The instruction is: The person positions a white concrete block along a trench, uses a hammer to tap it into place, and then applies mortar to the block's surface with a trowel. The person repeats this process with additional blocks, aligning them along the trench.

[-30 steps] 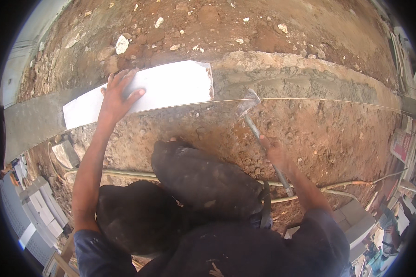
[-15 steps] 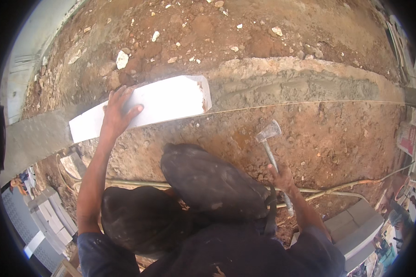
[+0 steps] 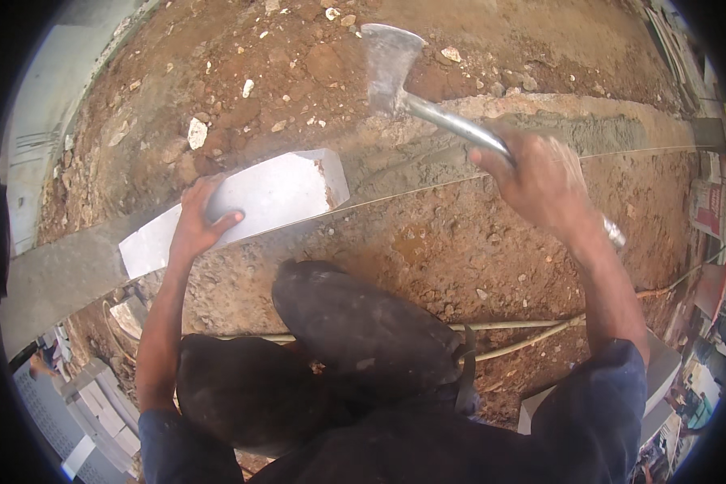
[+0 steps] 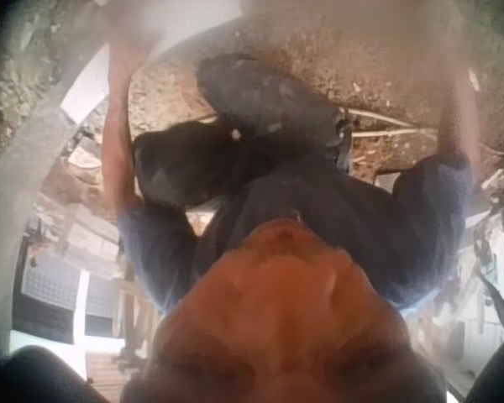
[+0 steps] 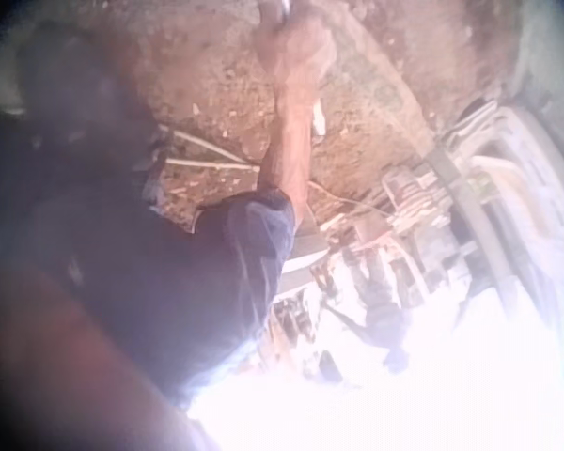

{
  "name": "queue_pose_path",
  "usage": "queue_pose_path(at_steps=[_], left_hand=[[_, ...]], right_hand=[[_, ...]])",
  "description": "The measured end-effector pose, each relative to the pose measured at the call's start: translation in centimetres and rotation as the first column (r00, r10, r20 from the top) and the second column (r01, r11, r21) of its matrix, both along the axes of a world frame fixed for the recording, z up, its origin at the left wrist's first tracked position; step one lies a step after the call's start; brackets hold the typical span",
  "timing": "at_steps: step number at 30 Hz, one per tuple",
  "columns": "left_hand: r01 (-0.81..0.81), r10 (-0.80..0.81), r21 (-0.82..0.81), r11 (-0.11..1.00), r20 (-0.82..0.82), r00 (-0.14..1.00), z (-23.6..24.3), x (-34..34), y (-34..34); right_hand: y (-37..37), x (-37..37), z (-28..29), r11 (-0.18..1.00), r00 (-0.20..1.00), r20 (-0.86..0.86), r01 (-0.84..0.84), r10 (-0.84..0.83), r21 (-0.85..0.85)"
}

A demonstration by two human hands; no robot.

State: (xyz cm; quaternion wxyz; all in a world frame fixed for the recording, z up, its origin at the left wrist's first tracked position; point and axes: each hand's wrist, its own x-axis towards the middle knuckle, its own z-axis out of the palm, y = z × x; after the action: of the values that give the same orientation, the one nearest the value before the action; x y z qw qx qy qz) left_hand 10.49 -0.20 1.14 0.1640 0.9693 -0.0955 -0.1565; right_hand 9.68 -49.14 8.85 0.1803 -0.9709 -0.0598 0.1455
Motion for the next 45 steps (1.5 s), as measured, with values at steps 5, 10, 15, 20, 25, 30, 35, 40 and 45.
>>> queue_pose_path(at_steps=[5,10,15,20,25,30,35,40,45], left_hand=[[-0.025,0.023,-0.03,0.999,-0.054,0.998,0.2,0.8,-0.8],[0.037,-0.035,-0.035,0.999,0.076,0.996,-1.1,0.6,-0.6],[-0.001,0.001,-0.026,1.0,0.024,1.0,0.1,0.3,-0.9],[0.026,-0.025,-0.019,0.999,0.066,0.997,-0.7,0.1,-0.8],[0.014,-0.012,-0.076,0.997,0.03,0.999,-0.4,0.6,-1.7],[-0.015,0.013,-0.063,0.998,-0.021,1.0,0.3,0.4,-0.9],[0.058,-0.061,0.065,0.996,0.045,0.997,0.2,0.2,-0.9],[0.072,-0.073,0.088,0.994,0.013,0.997,1.2,0.9,-1.0],[0.053,-0.055,0.039,0.998,0.038,0.998,1.2,0.8,-1.1]], right_hand=[[7.7,13.8,-8.4,0.987,0.963,-0.232,-0.15,0.135,-0.049],[11.2,15.3,-15.4,0.947,0.906,-0.358,-0.29,0.224,-0.14],[12.1,12.9,-16.7,0.912,0.884,-0.356,-0.377,0.303,-0.16],[12.0,12.9,-16.6,0.937,0.831,-0.507,-0.329,0.23,-0.114],[10.4,13.6,-16.5,0.943,0.913,-0.363,-0.268,0.184,-0.198],[9.9,10.4,-6.1,0.984,0.99,-0.124,-0.088,0.069,-0.154],[5.1,0.2,0.1,0.947,0.979,0.088,0.153,-0.185,0.282],[0.1,-16.6,-6.8,0.669,0.888,-0.108,0.412,-0.447,0.618],[-2.5,-30.2,-14.7,0.635,0.627,-0.277,0.769,-0.728,0.073]])
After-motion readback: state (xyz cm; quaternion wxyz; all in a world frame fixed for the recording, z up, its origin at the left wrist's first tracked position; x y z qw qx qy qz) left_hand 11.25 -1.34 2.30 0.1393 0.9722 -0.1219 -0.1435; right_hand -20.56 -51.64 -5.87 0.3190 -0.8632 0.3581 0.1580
